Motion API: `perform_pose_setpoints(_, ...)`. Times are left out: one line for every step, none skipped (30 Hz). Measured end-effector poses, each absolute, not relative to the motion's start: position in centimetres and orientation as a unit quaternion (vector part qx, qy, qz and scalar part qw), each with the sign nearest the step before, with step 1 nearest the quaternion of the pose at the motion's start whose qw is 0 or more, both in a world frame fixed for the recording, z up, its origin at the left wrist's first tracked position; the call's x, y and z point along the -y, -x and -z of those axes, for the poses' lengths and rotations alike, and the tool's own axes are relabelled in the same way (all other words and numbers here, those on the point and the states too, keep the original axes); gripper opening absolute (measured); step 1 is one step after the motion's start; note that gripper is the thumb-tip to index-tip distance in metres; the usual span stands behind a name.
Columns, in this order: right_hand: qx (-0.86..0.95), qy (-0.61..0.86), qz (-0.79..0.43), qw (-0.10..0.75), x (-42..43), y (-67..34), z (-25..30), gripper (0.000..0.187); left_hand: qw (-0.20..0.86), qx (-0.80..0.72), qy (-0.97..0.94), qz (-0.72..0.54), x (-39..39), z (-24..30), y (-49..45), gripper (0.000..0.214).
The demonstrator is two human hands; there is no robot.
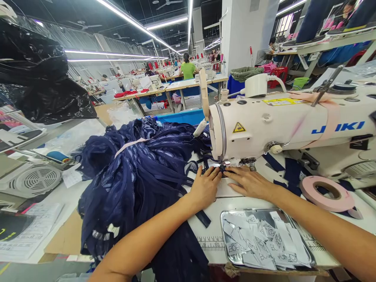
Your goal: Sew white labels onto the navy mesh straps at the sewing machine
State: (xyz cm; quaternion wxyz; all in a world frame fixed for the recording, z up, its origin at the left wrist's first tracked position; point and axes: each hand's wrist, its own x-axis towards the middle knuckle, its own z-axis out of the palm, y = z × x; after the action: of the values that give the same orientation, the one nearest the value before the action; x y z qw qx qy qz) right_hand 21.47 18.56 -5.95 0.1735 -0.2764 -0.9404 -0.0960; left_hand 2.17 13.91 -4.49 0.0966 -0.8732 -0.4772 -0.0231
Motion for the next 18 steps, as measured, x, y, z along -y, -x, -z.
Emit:
perform_pose_setpoints(0.940, 0.281, 0.092, 0.173, -18.6, -21.5, 6.0, 0.036, 0.096, 0.478, 0.873, 0.023, -14.1, 4.4, -2.1, 0.045)
perform_pose_setpoints(0.939, 0.284, 0.087, 0.176, -18.7, -21.5, 6.1, 0.036, 0.097, 0.478, 0.872, 0.024, -14.2, 4.4, -2.1, 0.045)
perform_pose_setpoints(0.937, 0.287, 0.082, 0.180, -18.8, -21.5, 6.2, 0.036, 0.097, 0.479, 0.872, 0.026, -14.4, 4.3, -2.0, 0.044)
perform_pose_setpoints(0.936, 0.288, 0.077, 0.186, -19.0, -21.6, 6.3, 0.036, 0.097, 0.480, 0.872, 0.028, -14.5, 4.3, -2.0, 0.043)
perform_pose_setpoints(0.934, 0.289, 0.071, 0.196, -19.2, -21.6, 6.5, 0.035, 0.098, 0.480, 0.871, 0.030, -14.6, 4.3, -1.9, 0.042)
perform_pose_setpoints(0.932, 0.291, 0.065, 0.207, -19.4, -21.6, 6.6, 0.034, 0.099, 0.479, 0.872, 0.034, -14.7, 4.3, -1.9, 0.042)
perform_pose_setpoints(0.928, 0.296, 0.060, 0.219, -19.6, -21.6, 6.8, 0.032, 0.102, 0.478, 0.872, 0.039, -14.8, 4.3, -1.9, 0.041)
perform_pose_setpoints(0.923, 0.304, 0.059, 0.229, -19.8, -21.5, 6.8, 0.031, 0.107, 0.478, 0.871, 0.047, -14.8, 4.3, -2.0, 0.039)
perform_pose_setpoints(0.917, 0.317, 0.062, 0.234, -19.9, -21.4, 6.9, 0.031, 0.114, 0.481, 0.868, 0.055, -14.8, 4.3, -2.1, 0.038)
perform_pose_setpoints(0.911, 0.333, 0.071, 0.232, -20.0, -21.3, 6.8, 0.031, 0.123, 0.489, 0.862, 0.060, -14.7, 4.2, -2.2, 0.036)
perform_pose_setpoints(0.906, 0.351, 0.083, 0.221, -20.0, -21.2, 6.7, 0.031, 0.132, 0.501, 0.853, 0.062, -14.5, 4.1, -2.4, 0.034)
perform_pose_setpoints(0.903, 0.367, 0.098, 0.201, -19.9, -21.0, 6.5, 0.032, 0.140, 0.516, 0.843, 0.059, -14.4, 4.1, -2.6, 0.032)
perform_pose_setpoints(0.901, 0.379, 0.114, 0.176, -19.8, -20.9, 6.3, 0.033, 0.147, 0.532, 0.832, 0.053, -14.2, 4.0, -2.7, 0.031)
perform_pose_setpoints(0.900, 0.388, 0.130, 0.151, -19.6, -20.8, 6.0, 0.034, 0.152, 0.545, 0.823, 0.047, -14.2, 3.9, -2.8, 0.030)
perform_pose_setpoints(0.900, 0.391, 0.144, 0.128, -19.4, -20.7, 5.6, 0.035, 0.158, 0.555, 0.816, 0.042, -14.2, 3.8, -2.8, 0.031)
perform_pose_setpoints(0.901, 0.389, 0.158, 0.109, -19.1, -20.7, 5.3, 0.036, 0.163, 0.560, 0.811, 0.042, -14.4, 3.7, -2.8, 0.032)
perform_pose_setpoints(0.903, 0.383, 0.169, 0.097, -18.7, -20.7, 5.0, 0.037, 0.166, 0.561, 0.810, 0.045, -14.6, 3.7, -2.7, 0.033)
perform_pose_setpoints(0.905, 0.375, 0.175, 0.092, -18.3, -20.9, 4.8, 0.037, 0.167, 0.558, 0.812, 0.049, -14.9, 3.6, -2.6, 0.033)
